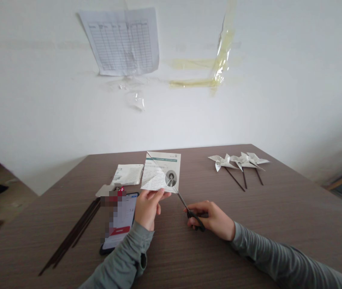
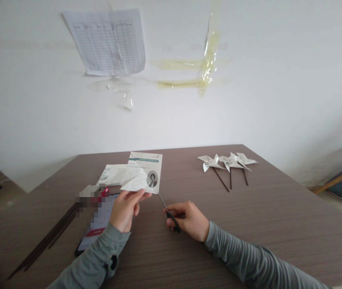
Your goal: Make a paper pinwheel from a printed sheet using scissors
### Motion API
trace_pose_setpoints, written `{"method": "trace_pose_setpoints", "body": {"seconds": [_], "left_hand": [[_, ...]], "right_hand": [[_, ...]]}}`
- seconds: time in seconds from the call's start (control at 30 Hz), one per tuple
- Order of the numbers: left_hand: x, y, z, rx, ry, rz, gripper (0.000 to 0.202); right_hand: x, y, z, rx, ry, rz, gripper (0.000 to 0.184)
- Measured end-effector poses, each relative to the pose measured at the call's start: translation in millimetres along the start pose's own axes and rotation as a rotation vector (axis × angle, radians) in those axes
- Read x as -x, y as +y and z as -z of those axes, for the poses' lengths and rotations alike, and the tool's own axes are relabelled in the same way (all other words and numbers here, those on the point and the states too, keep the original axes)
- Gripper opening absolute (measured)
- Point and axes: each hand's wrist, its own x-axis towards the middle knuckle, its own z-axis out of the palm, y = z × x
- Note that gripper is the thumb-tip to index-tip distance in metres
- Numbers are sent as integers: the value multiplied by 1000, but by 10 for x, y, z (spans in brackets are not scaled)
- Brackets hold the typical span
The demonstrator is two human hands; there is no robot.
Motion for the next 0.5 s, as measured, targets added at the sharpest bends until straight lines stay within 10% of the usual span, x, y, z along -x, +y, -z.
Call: {"method": "trace_pose_setpoints", "body": {"seconds": [0.5], "left_hand": [[33,63,-49,24,31,28,33]], "right_hand": [[3,-4,-8,21,10,-6,79]]}}
